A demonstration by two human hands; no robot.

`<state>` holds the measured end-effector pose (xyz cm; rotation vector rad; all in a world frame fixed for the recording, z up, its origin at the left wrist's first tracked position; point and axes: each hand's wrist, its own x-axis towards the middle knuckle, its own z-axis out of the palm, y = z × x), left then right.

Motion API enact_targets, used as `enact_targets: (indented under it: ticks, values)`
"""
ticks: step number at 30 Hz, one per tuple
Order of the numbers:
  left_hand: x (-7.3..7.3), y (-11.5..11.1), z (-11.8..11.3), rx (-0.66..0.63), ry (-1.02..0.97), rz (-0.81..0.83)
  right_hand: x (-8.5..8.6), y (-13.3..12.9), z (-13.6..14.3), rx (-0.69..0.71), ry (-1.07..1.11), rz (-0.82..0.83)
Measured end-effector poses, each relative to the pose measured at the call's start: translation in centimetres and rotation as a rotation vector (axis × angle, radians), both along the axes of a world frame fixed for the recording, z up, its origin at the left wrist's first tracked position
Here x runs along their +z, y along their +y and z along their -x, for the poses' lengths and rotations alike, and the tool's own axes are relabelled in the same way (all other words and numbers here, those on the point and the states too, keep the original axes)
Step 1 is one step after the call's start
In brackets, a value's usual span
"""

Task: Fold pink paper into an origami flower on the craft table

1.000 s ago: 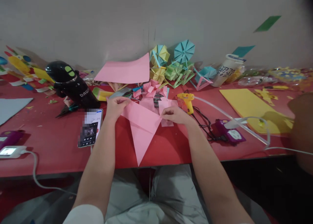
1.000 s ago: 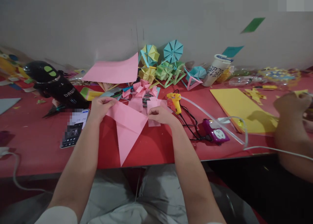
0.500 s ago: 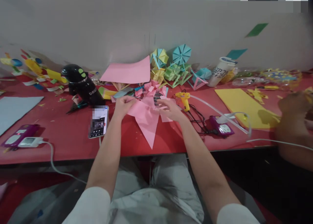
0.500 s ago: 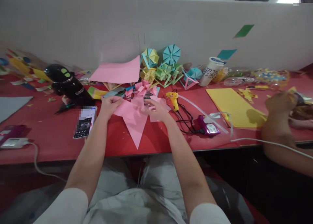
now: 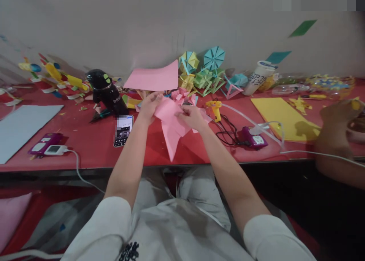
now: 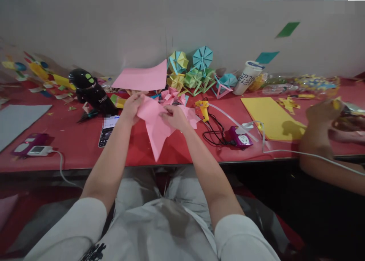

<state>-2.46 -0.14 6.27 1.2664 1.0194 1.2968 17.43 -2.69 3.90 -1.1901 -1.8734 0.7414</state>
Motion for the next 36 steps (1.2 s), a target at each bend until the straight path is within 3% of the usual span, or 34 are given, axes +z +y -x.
enact_targets:
  ticks: [4,8,10,13,17,24,26,29,32,36]
  values:
    - [-1.0,-2.4,0.3,-0.066,0.033,0.216,-1.8,0.0,-0.7,-0.200,0.251,0.052]
    - [-3.4,-5.1,1.0,-0.180,0.365,0.134,-5.0,-2.0,-1.0,-0.354,0.260,0.109]
    - [-4.1,-6.0,1.3,-0.188,0.439,0.054,-5.7,-3.7,-0.5,-0.331,0.147,0.060]
    - [-4.0,-6.9,1.6,-0.228,0.479,-0.024,-5.4,-6.1,1.0,-0.370,-0.001,0.019]
    - [-3.4,-7.7,2.0,-0.276,0.422,-0.116,-4.1,-7.8,2.8,-0.371,-0.033,0.128]
    - [-3.4,-8.0,2.5,-0.255,0.461,-0.135,-4.7,-6.8,2.6,-0.191,0.364,0.380]
    - [-3.5,-7.9,2.8,-0.222,0.508,-0.117,-5.0,-6.5,1.7,-0.265,0.455,0.460]
    - [-3.4,-8.0,3.3,-0.134,0.664,-0.078,-5.1,-6.5,-0.1,-0.346,0.482,0.438]
    - [-3.2,-8.5,3.4,-0.046,0.897,-0.072,-4.7,-6.8,-1.7,-0.289,0.447,0.419]
    - [-3.1,-9.8,2.1,0.022,1.264,-0.132,-4.6,-7.5,-2.7,-0.258,0.387,0.534]
